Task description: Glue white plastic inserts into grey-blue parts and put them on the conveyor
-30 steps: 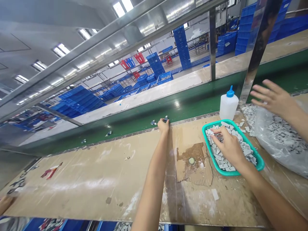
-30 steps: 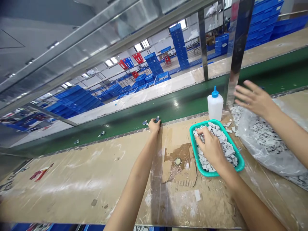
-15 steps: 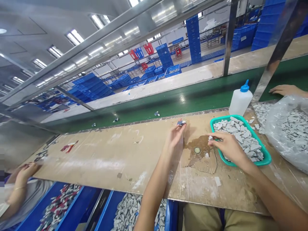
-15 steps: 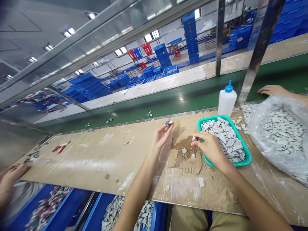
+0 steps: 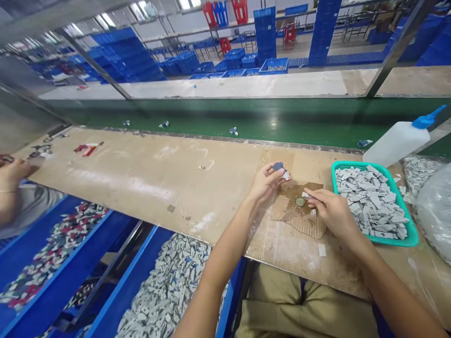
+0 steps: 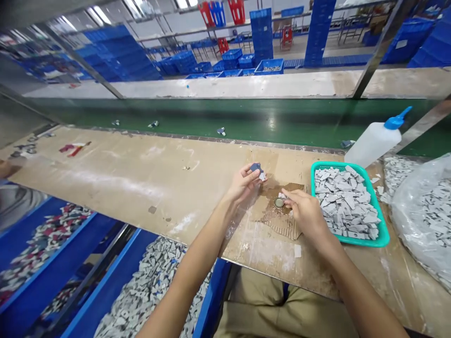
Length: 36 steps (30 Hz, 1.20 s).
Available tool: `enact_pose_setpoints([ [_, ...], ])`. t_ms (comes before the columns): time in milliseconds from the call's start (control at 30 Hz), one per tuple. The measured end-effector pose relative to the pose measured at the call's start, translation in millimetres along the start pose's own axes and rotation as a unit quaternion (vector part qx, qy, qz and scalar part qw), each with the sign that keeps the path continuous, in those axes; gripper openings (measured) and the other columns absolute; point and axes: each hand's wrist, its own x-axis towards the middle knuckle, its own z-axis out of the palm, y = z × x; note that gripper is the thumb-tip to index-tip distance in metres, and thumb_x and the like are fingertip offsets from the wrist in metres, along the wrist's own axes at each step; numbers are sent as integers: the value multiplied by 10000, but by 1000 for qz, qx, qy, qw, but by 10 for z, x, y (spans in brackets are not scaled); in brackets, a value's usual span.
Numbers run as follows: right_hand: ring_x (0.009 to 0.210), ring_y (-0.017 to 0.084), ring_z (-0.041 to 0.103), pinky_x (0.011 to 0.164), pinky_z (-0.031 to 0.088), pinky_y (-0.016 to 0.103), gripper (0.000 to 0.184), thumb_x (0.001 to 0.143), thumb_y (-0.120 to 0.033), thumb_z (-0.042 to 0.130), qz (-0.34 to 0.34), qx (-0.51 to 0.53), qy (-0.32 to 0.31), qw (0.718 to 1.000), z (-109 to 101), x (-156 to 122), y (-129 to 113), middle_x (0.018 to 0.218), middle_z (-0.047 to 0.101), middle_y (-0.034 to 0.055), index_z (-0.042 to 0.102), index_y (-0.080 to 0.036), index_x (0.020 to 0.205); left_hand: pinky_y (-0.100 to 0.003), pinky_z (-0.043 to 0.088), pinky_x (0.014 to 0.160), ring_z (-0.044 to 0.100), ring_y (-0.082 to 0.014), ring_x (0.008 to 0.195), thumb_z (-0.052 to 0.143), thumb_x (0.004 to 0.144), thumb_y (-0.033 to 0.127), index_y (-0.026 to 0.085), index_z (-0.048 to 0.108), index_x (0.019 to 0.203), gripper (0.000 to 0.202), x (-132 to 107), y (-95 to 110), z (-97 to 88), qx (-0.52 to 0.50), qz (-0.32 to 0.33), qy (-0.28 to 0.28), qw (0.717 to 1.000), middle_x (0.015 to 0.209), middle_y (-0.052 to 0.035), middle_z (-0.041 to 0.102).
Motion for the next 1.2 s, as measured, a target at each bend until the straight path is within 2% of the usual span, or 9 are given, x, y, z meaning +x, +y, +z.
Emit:
enact_pose_setpoints([
  [167, 905, 234, 707, 798, 570, 353, 277, 910, -262, 517, -41, -109, -7, 993, 11, 8, 15, 991, 753, 76, 771, -211, 1004, -346, 572, 873, 684, -135, 754, 835, 670, 169, 187, 693, 1025, 383, -2, -14, -27, -14, -20, -28, 999, 903, -20, 676],
  [300, 751, 218, 709, 676, 561, 331, 325, 936, -378, 541, -28, -129, -16, 991, 37, -13, 1, 898, 760, 77, 751, -202, 1109, -322, 563, 862, 682, -141, 815, 849, 637, 158, 222, 700, 1072, 464, 38, -47, -78, -12, -11, -35, 999, 968, -33, 702],
  [400, 676, 205, 702, 643, 554, 320, 344, 920, -461, 569, -6, -121, -14, 993, 43, -27, -21, 843, 766, 57, 769, -217, 1057, -308, 552, 845, 685, -148, 843, 854, 627, 165, 180, 714, 1006, 404, 73, -77, -121, -17, -18, -32, 999, 1016, -61, 716],
  [567, 739, 202, 709, 619, 516, 299, 320, 947, -431, 551, -46, -157, -33, 986, 31, -17, -69, 872, 769, 54, 795, -226, 925, -277, 533, 847, 694, -171, 934, 837, 673, 209, 164, 716, 1016, 367, 75, -112, -149, -19, -27, -43, 999, 1057, -77, 719],
  [767, 734, 184, 694, 623, 503, 292, 333, 960, -441, 535, -62, -178, -47, 981, 49, -7, -44, 855, 755, 44, 796, -238, 914, -297, 530, 893, 687, -206, 1022, 852, 667, 222, 173, 704, 1082, 444, 56, -161, -134, 2, -55, -79, 995, 1092, -84, 711],
  [933, 730, 179, 684, 629, 507, 296, 296, 954, -407, 558, -65, -163, -45, 983, 56, -16, -76, 853, 745, 43, 794, -232, 927, -293, 543, 871, 699, -186, 949, 871, 635, 236, 161, 701, 1029, 436, 18, -148, -78, 22, -60, -77, 995, 1023, -78, 726],
  [1033, 761, 179, 675, 666, 515, 300, 231, 937, -358, 598, -49, -132, -15, 990, 24, -15, -124, 872, 741, 39, 786, -235, 991, -289, 557, 810, 701, -165, 842, 880, 603, 231, 137, 688, 976, 430, -19, -97, -44, 43, -45, -59, 996, 956, -75, 729],
  [1133, 810, 181, 662, 726, 522, 317, 219, 919, -332, 626, -9, -77, 61, 995, -33, -9, -138, 919, 733, 35, 765, -263, 1074, -293, 559, 742, 688, -146, 737, 854, 623, 203, 119, 672, 940, 375, -45, -58, -32, 83, -35, -31, 995, 875, -69, 721],
  [1200, 806, 176, 647, 742, 518, 327, 235, 919, -318, 626, 11, -30, 107, 994, -71, -3, -129, 906, 718, 29, 748, -285, 1117, -294, 553, 702, 673, -139, 685, 835, 628, 161, 113, 661, 897, 325, -58, -70, -22, 122, -49, -27, 991, 816, -65, 712],
])
